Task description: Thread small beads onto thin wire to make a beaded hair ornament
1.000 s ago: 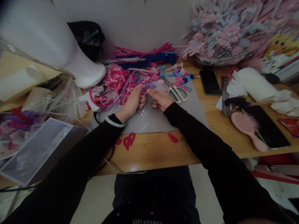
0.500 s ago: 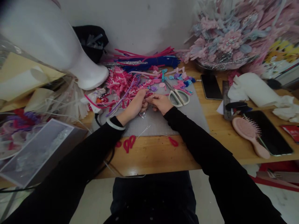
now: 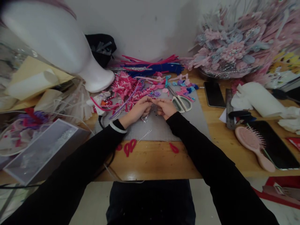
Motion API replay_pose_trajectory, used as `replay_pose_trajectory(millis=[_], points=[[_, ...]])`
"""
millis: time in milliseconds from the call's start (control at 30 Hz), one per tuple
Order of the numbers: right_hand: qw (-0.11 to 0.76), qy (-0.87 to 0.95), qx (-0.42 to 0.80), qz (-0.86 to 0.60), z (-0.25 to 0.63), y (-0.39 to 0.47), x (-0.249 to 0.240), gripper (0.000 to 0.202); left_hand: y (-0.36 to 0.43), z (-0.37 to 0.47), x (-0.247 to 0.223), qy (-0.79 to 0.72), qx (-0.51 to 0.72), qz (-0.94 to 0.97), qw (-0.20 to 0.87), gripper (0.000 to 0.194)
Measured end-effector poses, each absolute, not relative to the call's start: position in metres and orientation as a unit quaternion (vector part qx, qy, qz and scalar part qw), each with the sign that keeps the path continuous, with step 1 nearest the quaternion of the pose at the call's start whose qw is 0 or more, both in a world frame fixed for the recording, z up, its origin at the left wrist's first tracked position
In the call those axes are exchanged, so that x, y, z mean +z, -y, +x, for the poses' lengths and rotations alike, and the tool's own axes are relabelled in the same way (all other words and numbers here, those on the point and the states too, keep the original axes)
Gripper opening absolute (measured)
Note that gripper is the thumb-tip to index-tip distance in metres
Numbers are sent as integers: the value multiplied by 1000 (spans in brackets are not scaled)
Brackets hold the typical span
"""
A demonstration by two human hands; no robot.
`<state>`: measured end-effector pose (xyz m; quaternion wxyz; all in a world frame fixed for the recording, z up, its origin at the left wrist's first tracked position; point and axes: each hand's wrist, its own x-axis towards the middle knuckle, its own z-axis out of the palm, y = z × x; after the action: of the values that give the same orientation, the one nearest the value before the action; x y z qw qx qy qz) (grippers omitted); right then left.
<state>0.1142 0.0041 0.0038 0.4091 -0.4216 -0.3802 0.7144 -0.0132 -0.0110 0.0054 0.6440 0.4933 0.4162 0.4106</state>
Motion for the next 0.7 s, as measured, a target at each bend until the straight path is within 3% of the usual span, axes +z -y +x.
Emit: replay_pose_trajectory(millis=[300, 500, 700], points=[[390, 322, 756, -416, 119, -11, 7, 21, 9, -11, 4, -428, 405, 509, 628, 17], [384, 309, 757, -429, 127, -8, 7, 34, 10, -11, 0, -408, 429, 526, 611, 12], [402, 318, 751, -416, 127, -5, 3, 27, 9, -15, -2, -357, 469, 525, 614, 6]])
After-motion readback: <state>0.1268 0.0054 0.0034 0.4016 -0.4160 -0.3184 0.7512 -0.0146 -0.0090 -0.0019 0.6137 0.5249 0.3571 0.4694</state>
